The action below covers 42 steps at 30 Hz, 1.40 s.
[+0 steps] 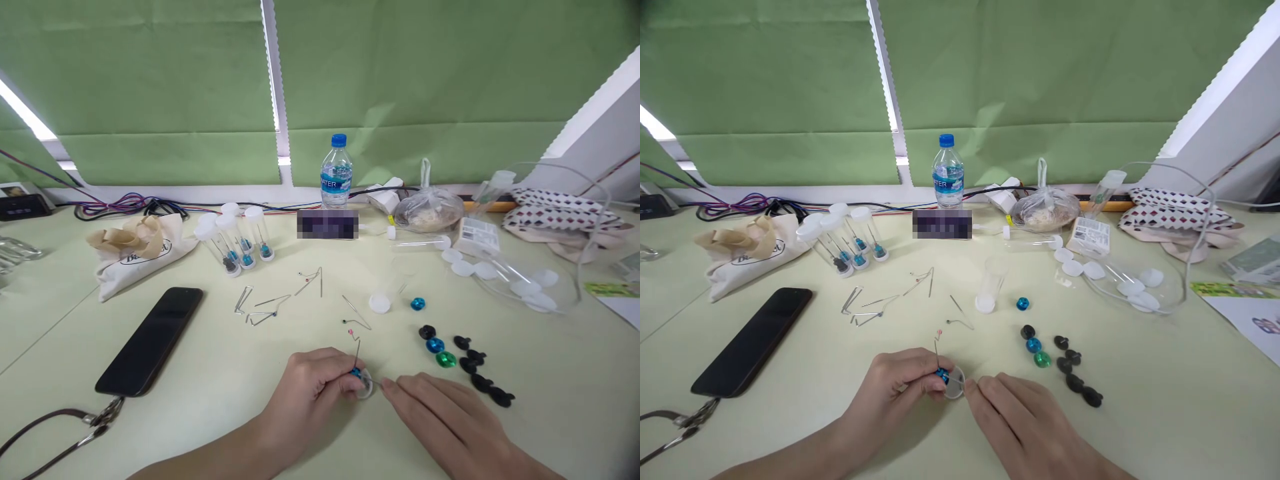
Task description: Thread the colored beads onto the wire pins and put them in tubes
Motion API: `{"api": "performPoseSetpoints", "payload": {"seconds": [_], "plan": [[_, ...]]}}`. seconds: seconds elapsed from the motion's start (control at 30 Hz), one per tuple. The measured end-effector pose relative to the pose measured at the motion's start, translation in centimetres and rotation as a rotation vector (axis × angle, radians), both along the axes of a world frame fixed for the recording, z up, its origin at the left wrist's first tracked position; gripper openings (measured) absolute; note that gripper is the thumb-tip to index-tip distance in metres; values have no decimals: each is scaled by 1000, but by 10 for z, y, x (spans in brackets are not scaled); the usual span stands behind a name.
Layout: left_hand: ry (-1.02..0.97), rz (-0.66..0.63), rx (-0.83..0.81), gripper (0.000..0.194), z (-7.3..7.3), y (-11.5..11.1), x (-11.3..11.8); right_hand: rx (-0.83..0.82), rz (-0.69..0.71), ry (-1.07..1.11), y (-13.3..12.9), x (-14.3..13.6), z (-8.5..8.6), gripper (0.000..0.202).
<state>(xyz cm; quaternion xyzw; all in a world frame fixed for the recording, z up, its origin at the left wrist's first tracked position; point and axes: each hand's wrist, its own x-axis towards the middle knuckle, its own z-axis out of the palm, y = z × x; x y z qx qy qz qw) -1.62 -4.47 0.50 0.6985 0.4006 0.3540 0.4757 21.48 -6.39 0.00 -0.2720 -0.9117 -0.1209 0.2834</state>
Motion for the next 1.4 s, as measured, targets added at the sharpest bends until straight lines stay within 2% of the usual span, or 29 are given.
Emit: {"api": "performPoseSetpoints", "payload": {"seconds": [0.17, 0.23, 0.37, 0.57, 0.63, 0.7, 0.77, 0.8, 0.87, 0.97, 1.0, 1.07, 1.13, 1.23, 1.33, 1.4], "plan": [[11, -26, 51, 23, -3, 1, -1, -37, 5, 21, -1, 1, -3, 37], [14, -33, 96, 22, -3, 2, -1, -102, 10, 41, 0, 1, -5, 35], [21, -56, 198, 21, 1, 2, -1, -503, -36, 194, 7, -7, -2, 28], [113, -98, 304, 25, 2, 2, -2, -1224, -255, 455, 16, -23, 10, 24], [127, -105, 302, 26, 2, 2, -3, -1386, -284, 531, 17, -25, 10, 24], [124, -95, 243, 26, 2, 3, -3, -1441, -269, 567, 19, -25, 7, 24], [109, -58, 128, 24, 4, 4, -3, -1350, -205, 545, 20, -20, 3, 22], [97, -35, 55, 23, 5, 6, -4, -1236, -161, 502, 20, -17, 1, 21], [57, 11, -86, 22, 8, 10, -5, -873, -81, 356, 20, -10, -2, 27], [-37, 49, -231, 25, 11, 16, -7, -248, -57, 78, 17, 0, -5, 45], [-68, 51, -259, 26, 11, 17, -7, -98, -52, 6, 16, 2, -5, 43], [-109, 36, -299, 23, 10, 17, -7, 78, -35, -76, 12, 3, -6, 35], [-130, 14, -326, 21, 7, 15, -6, 137, -25, -95, 8, 4, -7, 33], [-123, -1, -334, 22, 2, 11, -4, 115, -36, -99, 2, 4, -9, 35], [-81, 4, -303, 23, 1, 9, -2, 8, -37, -65, 1, 2, -9, 34], [-46, 5, -273, 23, 1, 8, -2, -123, -47, -16, 3, -2, -6, 30]]}}
